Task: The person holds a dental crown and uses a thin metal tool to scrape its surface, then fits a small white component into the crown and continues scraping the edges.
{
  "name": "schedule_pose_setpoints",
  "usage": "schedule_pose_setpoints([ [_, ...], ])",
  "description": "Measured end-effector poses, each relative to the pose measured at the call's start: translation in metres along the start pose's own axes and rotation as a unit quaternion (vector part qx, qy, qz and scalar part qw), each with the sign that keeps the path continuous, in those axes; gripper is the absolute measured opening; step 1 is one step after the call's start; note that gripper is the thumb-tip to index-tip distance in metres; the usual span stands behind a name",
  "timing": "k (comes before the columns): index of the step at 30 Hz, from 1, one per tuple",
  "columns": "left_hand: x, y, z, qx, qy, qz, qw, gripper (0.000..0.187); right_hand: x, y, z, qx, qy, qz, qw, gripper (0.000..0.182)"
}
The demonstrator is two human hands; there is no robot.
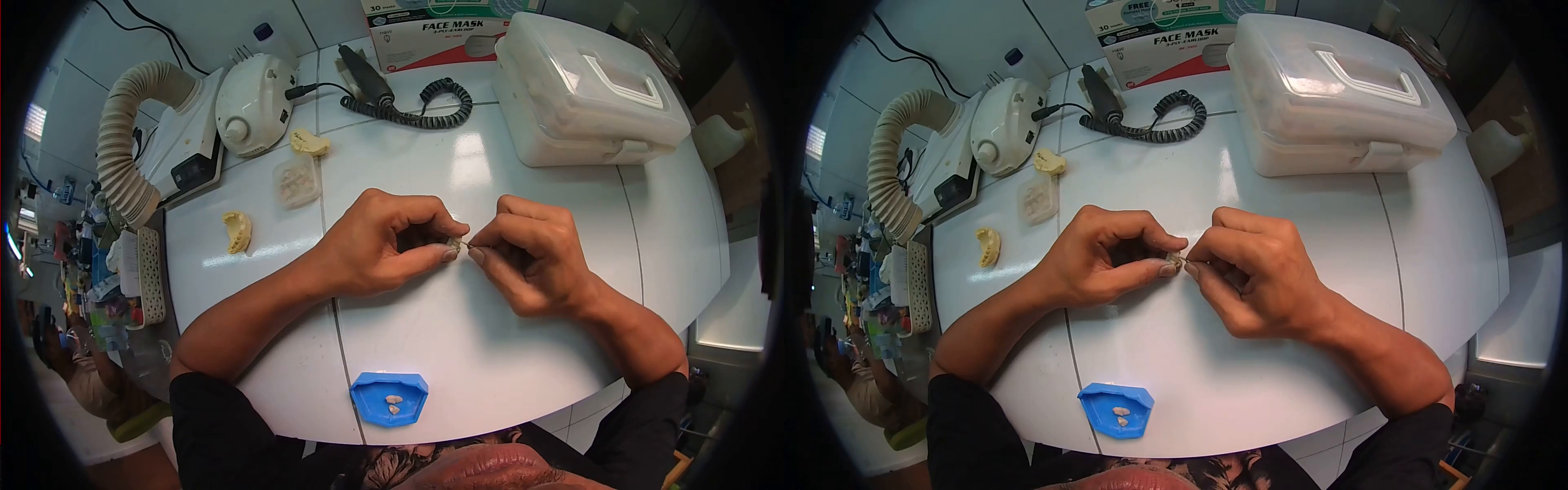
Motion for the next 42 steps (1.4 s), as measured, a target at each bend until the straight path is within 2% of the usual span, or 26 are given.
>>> schedule_pose_setpoints([
  [5,0.0003,0.0014,0.0004,-0.004,0.002,-0.005,1.0,0.021,-0.0007,0.0038,-0.0052,0.001,0.023,0.022,0.999,0.011],
  [8,0.0003,0.0025,0.0008,-0.022,-0.002,-0.008,1.0,0.021,-0.0007,0.0019,-0.001,0.004,-0.004,0.015,1.0,0.01],
  [17,-0.0003,-0.0003,0.0004,-0.025,-0.006,-0.017,1.0,0.022,-0.001,0.0026,-0.0032,0.007,0.017,0.011,1.0,0.011],
  [26,-0.0002,0.0036,0.0009,0.009,-0.001,0.019,1.0,0.021,0.0,0.003,-0.0067,0.03,0.031,0.014,0.999,0.008],
  [29,0.0003,0.0024,-0.0002,0.002,0.008,0.01,1.0,0.021,-0.0007,-0.0023,0.0026,0.01,0.01,-0.001,1.0,0.006],
  [32,-0.0007,0.0008,0.0011,0.036,0.019,0.023,0.999,0.019,-0.0016,-0.0024,0.0017,0.0,0.043,-0.007,0.999,0.004],
  [42,-0.0001,0.0011,0.0013,0.033,0.015,0.021,0.999,0.019,-0.0009,-0.0008,-0.0012,-0.001,0.024,-0.006,1.0,0.006],
])
Point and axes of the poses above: each hand's wrist, its own x-axis away from the middle knuckle, its own z-axis out of the back of the hand, y = z × x, the point moved 1 cm from there along -x, towards the middle knuckle, and after that the axes turned 1 degree about y, right-handed, at the moved point
